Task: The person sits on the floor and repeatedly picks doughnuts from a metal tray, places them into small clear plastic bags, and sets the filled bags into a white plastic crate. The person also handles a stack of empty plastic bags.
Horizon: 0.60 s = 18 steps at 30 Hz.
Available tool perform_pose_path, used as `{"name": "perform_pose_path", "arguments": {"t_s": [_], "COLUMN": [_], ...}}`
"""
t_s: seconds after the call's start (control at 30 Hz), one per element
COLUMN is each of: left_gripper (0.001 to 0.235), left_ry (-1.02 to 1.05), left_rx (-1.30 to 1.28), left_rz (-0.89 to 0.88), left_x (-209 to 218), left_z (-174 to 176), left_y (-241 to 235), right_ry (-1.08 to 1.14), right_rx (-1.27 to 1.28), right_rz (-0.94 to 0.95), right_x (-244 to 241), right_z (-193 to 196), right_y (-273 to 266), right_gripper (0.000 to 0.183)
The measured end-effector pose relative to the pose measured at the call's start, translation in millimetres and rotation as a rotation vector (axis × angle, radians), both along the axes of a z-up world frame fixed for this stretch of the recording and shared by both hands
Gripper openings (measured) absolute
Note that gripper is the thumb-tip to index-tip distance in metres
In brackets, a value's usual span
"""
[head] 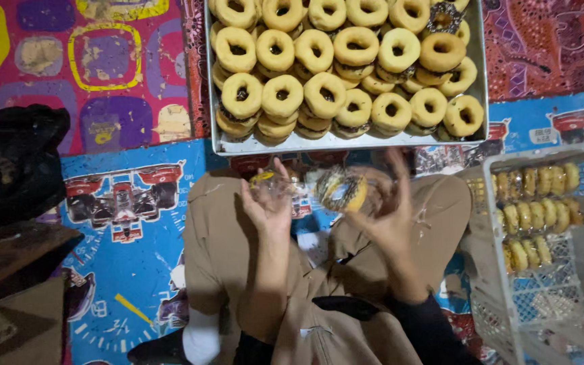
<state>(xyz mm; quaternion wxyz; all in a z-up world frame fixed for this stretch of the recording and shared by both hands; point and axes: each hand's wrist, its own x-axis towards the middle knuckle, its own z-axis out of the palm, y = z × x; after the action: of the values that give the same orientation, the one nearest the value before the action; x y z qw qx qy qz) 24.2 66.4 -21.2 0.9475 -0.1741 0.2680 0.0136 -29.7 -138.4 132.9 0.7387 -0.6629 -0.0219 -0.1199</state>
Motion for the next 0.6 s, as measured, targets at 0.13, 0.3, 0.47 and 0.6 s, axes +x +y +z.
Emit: {"name": "perform_pose_path", "arguments": {"t_s": [0.13,0.3,0.47,0.6], "left_gripper": [0.051,0.049,0.059,0.060], "left_ry": [-0.200,-0.289,-0.221,-0.031], "left_rx": [0.069,0.329,0.731,1.248], "left_rz": [-0.037,-0.169,-0.394,-0.288], "left_x": [-18,-37,-48,-80], "left_z": [16,44,35,29], "left_y": [-53,-89,-66,-71], "right_ry": [-0.021,-0.083,0.060,0.067], "right_rx": [-0.494,-0.836,-0.389,-0.391], "right_rz": [-0.112,0.011,0.089,0.147], "right_x": [-41,-15,-21,-22], "right_z": [-1,-19,-19,-10], "right_y": [29,16,11,-1], "right_gripper": [0.116,0.100,0.077,0.071]}}
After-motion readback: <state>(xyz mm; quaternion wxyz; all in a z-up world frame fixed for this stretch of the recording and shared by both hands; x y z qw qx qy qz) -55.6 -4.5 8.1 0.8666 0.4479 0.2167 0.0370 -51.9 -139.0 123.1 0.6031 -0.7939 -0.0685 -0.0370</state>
